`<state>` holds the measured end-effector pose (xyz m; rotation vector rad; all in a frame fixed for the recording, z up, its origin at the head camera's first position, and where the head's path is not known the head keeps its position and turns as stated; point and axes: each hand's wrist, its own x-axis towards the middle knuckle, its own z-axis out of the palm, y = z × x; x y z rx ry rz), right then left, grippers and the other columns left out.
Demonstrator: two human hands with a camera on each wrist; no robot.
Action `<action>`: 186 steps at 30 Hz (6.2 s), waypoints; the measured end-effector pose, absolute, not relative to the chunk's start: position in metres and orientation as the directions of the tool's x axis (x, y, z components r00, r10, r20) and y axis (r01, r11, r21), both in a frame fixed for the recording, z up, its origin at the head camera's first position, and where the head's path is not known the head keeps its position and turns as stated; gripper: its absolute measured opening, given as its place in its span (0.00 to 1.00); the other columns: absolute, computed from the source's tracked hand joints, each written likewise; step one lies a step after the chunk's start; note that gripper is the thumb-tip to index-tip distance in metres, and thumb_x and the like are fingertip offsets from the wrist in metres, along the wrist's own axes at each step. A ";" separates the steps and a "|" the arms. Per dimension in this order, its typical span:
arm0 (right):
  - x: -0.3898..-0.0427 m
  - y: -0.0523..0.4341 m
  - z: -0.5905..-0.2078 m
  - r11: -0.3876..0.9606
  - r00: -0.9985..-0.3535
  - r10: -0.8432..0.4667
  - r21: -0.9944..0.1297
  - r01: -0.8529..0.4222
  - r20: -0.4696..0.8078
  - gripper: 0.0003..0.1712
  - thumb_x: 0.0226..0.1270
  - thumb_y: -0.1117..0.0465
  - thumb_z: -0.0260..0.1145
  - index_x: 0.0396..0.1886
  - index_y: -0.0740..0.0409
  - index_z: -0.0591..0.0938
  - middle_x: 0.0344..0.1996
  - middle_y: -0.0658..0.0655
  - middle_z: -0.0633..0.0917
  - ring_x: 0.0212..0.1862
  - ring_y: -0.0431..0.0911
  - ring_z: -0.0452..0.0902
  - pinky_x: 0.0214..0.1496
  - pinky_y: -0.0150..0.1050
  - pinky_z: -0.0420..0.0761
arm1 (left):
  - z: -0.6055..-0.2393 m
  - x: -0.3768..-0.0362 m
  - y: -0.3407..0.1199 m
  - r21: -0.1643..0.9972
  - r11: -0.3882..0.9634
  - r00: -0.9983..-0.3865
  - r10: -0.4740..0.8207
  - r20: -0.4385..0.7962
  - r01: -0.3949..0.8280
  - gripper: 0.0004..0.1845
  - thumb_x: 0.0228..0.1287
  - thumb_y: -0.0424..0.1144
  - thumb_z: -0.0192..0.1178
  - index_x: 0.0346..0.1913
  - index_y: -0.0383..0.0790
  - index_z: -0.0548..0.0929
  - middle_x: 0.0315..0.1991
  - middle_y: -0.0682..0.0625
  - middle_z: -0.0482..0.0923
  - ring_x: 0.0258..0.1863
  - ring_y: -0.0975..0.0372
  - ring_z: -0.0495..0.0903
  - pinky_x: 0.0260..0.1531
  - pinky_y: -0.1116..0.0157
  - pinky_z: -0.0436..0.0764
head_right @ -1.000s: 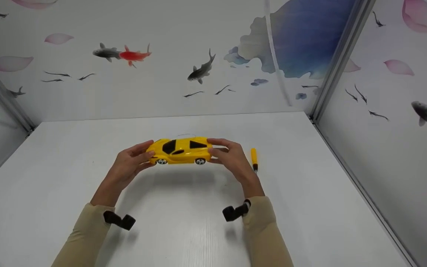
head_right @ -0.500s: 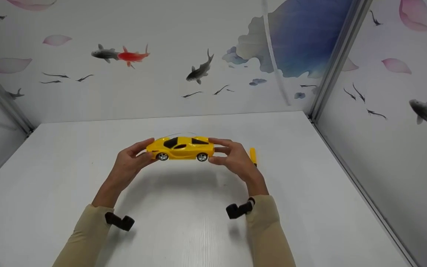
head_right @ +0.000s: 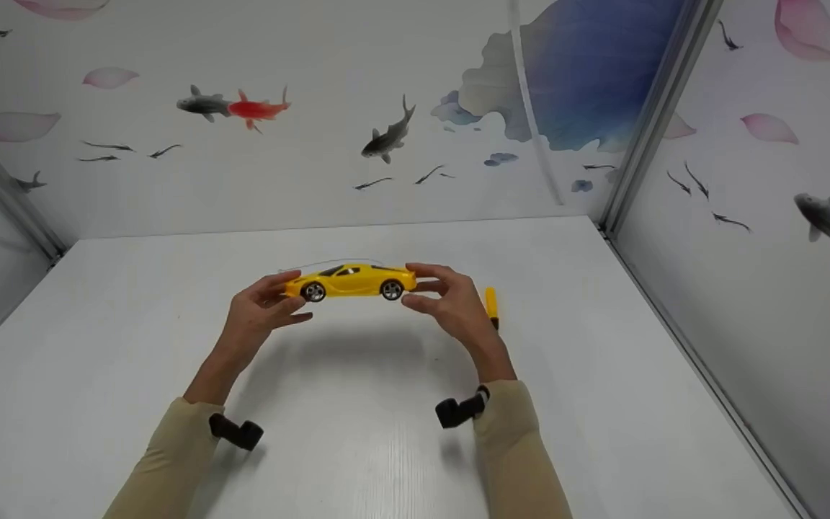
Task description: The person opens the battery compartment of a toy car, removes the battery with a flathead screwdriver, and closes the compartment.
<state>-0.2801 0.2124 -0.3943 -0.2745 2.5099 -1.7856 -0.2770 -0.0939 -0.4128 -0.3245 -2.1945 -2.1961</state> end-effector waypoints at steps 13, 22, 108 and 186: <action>-0.284 0.205 -0.399 0.175 -0.996 -0.001 -0.980 -0.091 0.092 0.27 0.69 0.66 0.66 0.67 0.62 0.76 0.57 0.65 0.79 0.47 0.41 0.85 0.51 0.33 0.85 | -0.413 -0.276 -0.092 0.977 0.053 -0.972 0.120 0.201 0.209 0.18 0.67 0.35 0.64 0.59 0.37 0.81 0.50 0.39 0.84 0.46 0.54 0.87 0.41 0.58 0.89; -0.283 0.202 -0.398 0.248 -0.994 0.028 -0.964 -0.092 0.102 0.27 0.69 0.59 0.68 0.66 0.60 0.78 0.58 0.63 0.80 0.48 0.38 0.82 0.49 0.30 0.85 | -0.416 -0.277 -0.091 0.983 0.019 -0.981 0.072 0.182 0.183 0.16 0.69 0.37 0.63 0.57 0.34 0.82 0.53 0.38 0.82 0.50 0.54 0.86 0.42 0.58 0.88; -0.299 0.189 -0.397 0.125 -0.981 0.026 -0.973 0.196 -0.194 0.27 0.75 0.48 0.60 0.69 0.50 0.76 0.64 0.56 0.78 0.60 0.49 0.78 0.55 0.33 0.84 | -0.422 -0.277 -0.089 0.988 -0.152 -0.995 0.092 0.032 0.018 0.30 0.70 0.39 0.62 0.73 0.41 0.68 0.57 0.37 0.81 0.49 0.53 0.88 0.46 0.59 0.88; -0.267 0.156 -0.377 0.279 -0.893 -0.410 -0.957 0.074 -0.188 0.33 0.73 0.51 0.63 0.73 0.60 0.69 0.64 0.63 0.79 0.56 0.51 0.83 0.58 0.44 0.85 | -0.421 -0.273 -0.084 0.980 -0.179 -0.991 0.121 -0.064 -0.085 0.37 0.71 0.47 0.60 0.78 0.48 0.57 0.67 0.39 0.75 0.57 0.50 0.84 0.53 0.55 0.85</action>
